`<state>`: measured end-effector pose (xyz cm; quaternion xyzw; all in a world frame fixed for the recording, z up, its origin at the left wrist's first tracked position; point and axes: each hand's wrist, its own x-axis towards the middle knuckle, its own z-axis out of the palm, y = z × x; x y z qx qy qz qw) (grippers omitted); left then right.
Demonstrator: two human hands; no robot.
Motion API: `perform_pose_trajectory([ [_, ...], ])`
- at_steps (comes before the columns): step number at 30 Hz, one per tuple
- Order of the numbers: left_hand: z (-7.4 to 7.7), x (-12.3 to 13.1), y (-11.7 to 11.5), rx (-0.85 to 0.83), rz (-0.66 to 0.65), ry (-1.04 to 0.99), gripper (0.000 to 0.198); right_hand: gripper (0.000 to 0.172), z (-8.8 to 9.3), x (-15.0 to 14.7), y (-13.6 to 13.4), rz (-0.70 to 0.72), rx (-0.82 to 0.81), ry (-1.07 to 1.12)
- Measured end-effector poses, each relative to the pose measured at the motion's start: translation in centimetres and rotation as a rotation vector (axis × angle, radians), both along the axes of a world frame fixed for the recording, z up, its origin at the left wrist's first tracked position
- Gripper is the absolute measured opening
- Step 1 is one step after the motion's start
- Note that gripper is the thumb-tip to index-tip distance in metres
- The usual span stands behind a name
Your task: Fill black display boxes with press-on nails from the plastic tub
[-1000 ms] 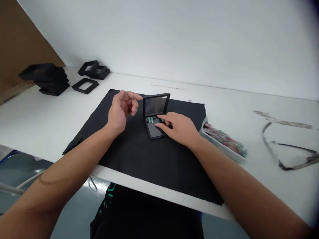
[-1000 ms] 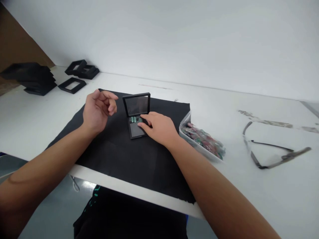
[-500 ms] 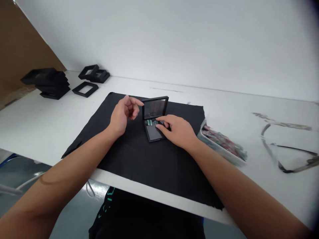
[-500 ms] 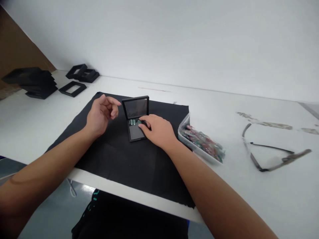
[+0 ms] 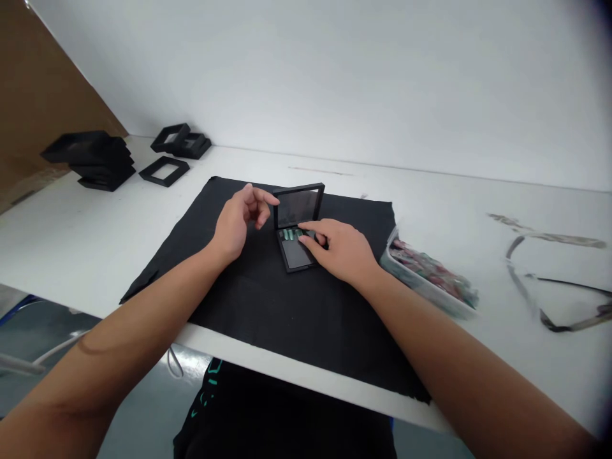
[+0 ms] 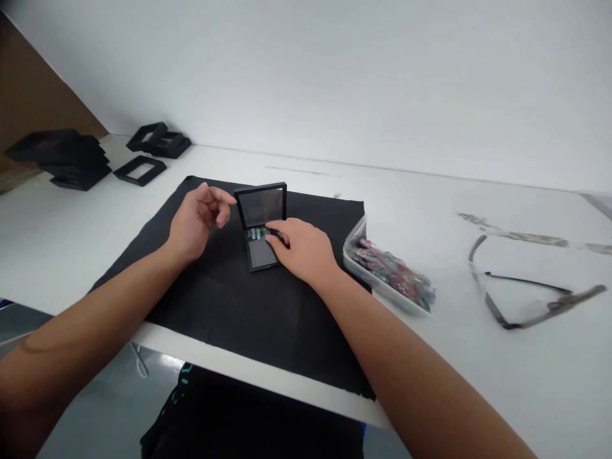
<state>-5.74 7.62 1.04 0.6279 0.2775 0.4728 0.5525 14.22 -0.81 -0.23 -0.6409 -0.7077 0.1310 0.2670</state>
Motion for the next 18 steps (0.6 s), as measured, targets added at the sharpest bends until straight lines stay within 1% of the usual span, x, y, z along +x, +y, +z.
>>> perform_pose_trajectory([
  [4, 0.0, 0.1, 0.0, -0.003, 0.019, 0.025, 0.049, 0.038, 0.1, 0.5, -0.8, 0.009, -0.003, 0.067],
  [8, 0.0, 0.1, 0.0, 0.005, 0.027, 0.036, 0.047, 0.036, 0.7, 0.8, -1.8, 0.0, 0.004, 0.126],
  [10, 0.0, 0.0, -0.1, 0.009, 0.028, 0.039, 0.047, 0.029, 1.5, 0.6, -2.4, -0.003, 0.027, 0.13],
  [13, 0.0, 0.0, -0.1, 0.032, 0.032, 0.037, 0.048, 0.017, 3.6, 0.3, -3.9, 0.037, 0.097, 0.143],
  [16, 0.2, 0.0, -0.2, 0.054, 0.034, 0.027, 0.049, 0.012, 5.7, 0.8, -6.5, 0.099, 0.144, 0.198],
  [17, 0.3, 0.1, -0.4, 0.058, 0.036, 0.022, 0.048, 0.011, 6.1, 1.3, -7.5, 0.102, 0.185, 0.211],
  [18, 0.5, 0.1, -0.5, 0.061, 0.041, 0.016, 0.048, 0.012, 6.4, 2.2, -8.5, 0.073, 0.255, 0.22],
])
